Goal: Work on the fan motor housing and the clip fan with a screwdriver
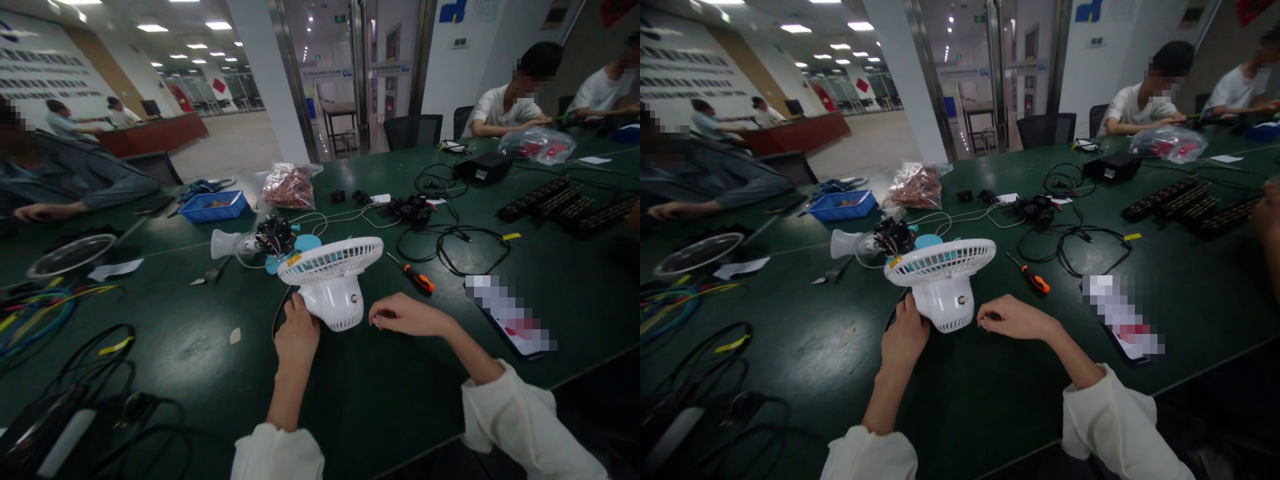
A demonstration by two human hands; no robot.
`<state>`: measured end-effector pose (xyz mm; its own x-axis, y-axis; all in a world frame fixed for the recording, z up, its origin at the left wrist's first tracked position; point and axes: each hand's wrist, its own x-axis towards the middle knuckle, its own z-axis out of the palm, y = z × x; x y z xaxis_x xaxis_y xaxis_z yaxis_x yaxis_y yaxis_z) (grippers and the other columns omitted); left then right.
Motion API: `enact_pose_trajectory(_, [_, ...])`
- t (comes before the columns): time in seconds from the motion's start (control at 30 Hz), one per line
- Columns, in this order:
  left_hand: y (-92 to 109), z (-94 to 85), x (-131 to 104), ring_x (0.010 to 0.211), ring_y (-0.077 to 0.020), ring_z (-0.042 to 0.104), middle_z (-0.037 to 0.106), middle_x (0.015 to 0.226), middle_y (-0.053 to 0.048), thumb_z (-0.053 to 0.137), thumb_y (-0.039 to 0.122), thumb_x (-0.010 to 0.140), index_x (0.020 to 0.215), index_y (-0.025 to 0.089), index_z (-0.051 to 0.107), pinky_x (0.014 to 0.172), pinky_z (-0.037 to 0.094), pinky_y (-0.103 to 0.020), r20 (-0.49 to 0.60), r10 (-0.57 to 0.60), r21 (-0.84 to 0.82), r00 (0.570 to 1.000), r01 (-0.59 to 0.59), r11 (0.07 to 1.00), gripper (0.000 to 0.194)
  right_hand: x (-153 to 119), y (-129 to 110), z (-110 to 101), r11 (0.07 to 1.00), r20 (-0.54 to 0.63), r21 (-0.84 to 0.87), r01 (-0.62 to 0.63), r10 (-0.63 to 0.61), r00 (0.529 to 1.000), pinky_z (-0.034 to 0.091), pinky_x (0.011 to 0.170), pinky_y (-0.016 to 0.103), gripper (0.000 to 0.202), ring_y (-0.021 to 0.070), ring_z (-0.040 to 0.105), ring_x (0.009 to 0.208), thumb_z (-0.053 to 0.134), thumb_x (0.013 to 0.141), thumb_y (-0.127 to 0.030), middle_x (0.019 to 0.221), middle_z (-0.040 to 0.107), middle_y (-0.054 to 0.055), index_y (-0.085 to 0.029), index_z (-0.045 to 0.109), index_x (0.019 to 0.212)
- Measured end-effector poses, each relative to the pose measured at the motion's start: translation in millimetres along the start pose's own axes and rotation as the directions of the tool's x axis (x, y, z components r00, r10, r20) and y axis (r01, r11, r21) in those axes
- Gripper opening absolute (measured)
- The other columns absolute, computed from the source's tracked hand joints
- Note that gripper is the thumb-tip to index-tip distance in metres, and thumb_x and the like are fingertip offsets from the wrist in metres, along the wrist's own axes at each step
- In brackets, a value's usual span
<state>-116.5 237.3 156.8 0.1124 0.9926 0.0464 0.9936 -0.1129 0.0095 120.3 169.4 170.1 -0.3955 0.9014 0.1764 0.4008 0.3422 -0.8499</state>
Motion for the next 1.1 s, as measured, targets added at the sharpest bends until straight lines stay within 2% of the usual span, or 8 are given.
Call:
enact_pose_trajectory(0.13, [3, -3.6, -1, 0.082, -0.0264, 0.068, 0.053, 0.117, -0.015, 0.034, 0.024, 0.091, 0.129, 0.015, 0.033, 0.064, 0.05, -0.035, 0.011, -0.004, 0.004, 1.0, 0.004, 1.0, 0.04, -2, 2, 7, 0.993, 0.08, -0.093, 0.068, -0.061, 0.995, 0.044, 0.066, 0.023, 0.024, 0.0139, 0.061, 0.075, 0.051, 0.085, -0.015, 0.089, 0.067, 0.001, -0.022, 0.071, 0.096])
enact_pose_trajectory(0.37, [6, -10.6, -5, 0.085, -0.0263, 0.068, 0.052, 0.121, -0.016, 0.036, 0.025, 0.091, 0.133, 0.015, 0.033, 0.067, 0.052, -0.036, 0.023, -0.012, -0.031, 1.0, 0.013, 0.999, 0.044, -3, 8, 8, 0.992, 0.185, -0.128, -0.021, 0.044, 0.982, 0.046, 0.069, 0.021, 0.024, 0.0117, 0.061, 0.077, 0.057, 0.082, -0.01, 0.095, 0.066, 0.003, -0.017, 0.068, 0.101])
enact_pose_trajectory(0.43, [5, -11.8, -11, 0.094, -0.029, 0.066, 0.05, 0.126, -0.017, 0.039, 0.027, 0.09, 0.137, 0.015, 0.03, 0.071, 0.053, -0.038, -0.037, 0.004, -0.047, 0.999, -0.005, 0.999, 0.049, -5, 6, 8, 0.995, 0.193, -0.088, -0.046, 0.062, 0.979, 0.047, 0.066, 0.021, 0.023, 0.0104, 0.063, 0.073, 0.055, 0.083, -0.01, 0.094, 0.066, 0.003, -0.017, 0.067, 0.101])
enact_pose_trajectory(0.53, [4, -14.2, -29, 0.115, -0.0358, 0.054, 0.043, 0.137, -0.019, 0.042, 0.03, 0.09, 0.141, 0.013, 0.028, 0.085, 0.051, -0.046, -0.204, -0.005, -0.05, 0.979, -0.005, 0.999, 0.056, -7, 4, 8, 0.995, 0.2, -0.052, -0.086, 0.095, 0.975, 0.047, 0.06, 0.018, 0.024, 0.0079, 0.062, 0.064, 0.053, 0.083, -0.008, 0.094, 0.064, 0.003, -0.015, 0.067, 0.101])
enact_pose_trajectory(0.63, [6, -15.3, -51, 0.122, -0.0352, 0.048, 0.041, 0.139, -0.017, 0.044, 0.033, 0.09, 0.142, 0.013, 0.028, 0.092, 0.049, -0.049, -0.289, 0.005, -0.143, 0.957, -0.049, 0.988, 0.057, -8, 3, 9, 0.992, 0.202, -0.063, -0.11, 0.12, 0.972, 0.047, 0.057, 0.017, 0.025, 0.0054, 0.061, 0.06, 0.054, 0.081, -0.007, 0.099, 0.061, 0.004, -0.015, 0.067, 0.101])
enact_pose_trajectory(0.8, [21, -10.5, -68, 0.121, -0.033, 0.05, 0.04, 0.138, -0.017, 0.05, 0.037, 0.088, 0.145, 0.015, 0.023, 0.092, 0.051, -0.047, -0.282, 0.099, -0.306, 0.954, -0.187, 0.933, 0.067, -10, 1, 13, 0.981, 0.147, -0.162, -0.111, 0.135, 0.98, 0.048, 0.06, 0.018, 0.027, 0.0061, 0.06, 0.063, 0.058, 0.079, -0.006, 0.104, 0.059, 0.004, -0.018, 0.067, 0.102])
enact_pose_trajectory(0.97, [34, -5.0, -68, 0.124, -0.0342, 0.046, 0.039, 0.141, -0.018, 0.052, 0.029, 0.087, 0.145, 0.014, 0.023, 0.094, 0.049, -0.05, -0.348, 0.085, -0.285, 0.934, -0.192, 0.939, 0.066, -16, -2, 24, 0.949, 0.042, -0.288, -0.128, 0.146, 0.988, 0.049, 0.067, 0.021, 0.024, 0.0101, 0.061, 0.072, 0.059, 0.08, -0.01, 0.104, 0.059, 0.004, -0.019, 0.066, 0.101])
enact_pose_trajectory(1.1, [35, 0.4, -79, 0.131, -0.0323, 0.04, 0.037, 0.142, -0.017, 0.05, 0.027, 0.089, 0.144, 0.016, 0.027, 0.101, 0.044, -0.05, -0.442, 0.089, -0.291, 0.893, -0.236, 0.927, 0.06, -23, -7, 36, 0.902, -0.025, -0.412, -0.132, 0.134, 0.991, 0.048, 0.074, 0.026, 0.022, 0.0146, 0.063, 0.08, 0.055, 0.084, -0.012, 0.103, 0.06, 0.004, -0.021, 0.065, 0.102])
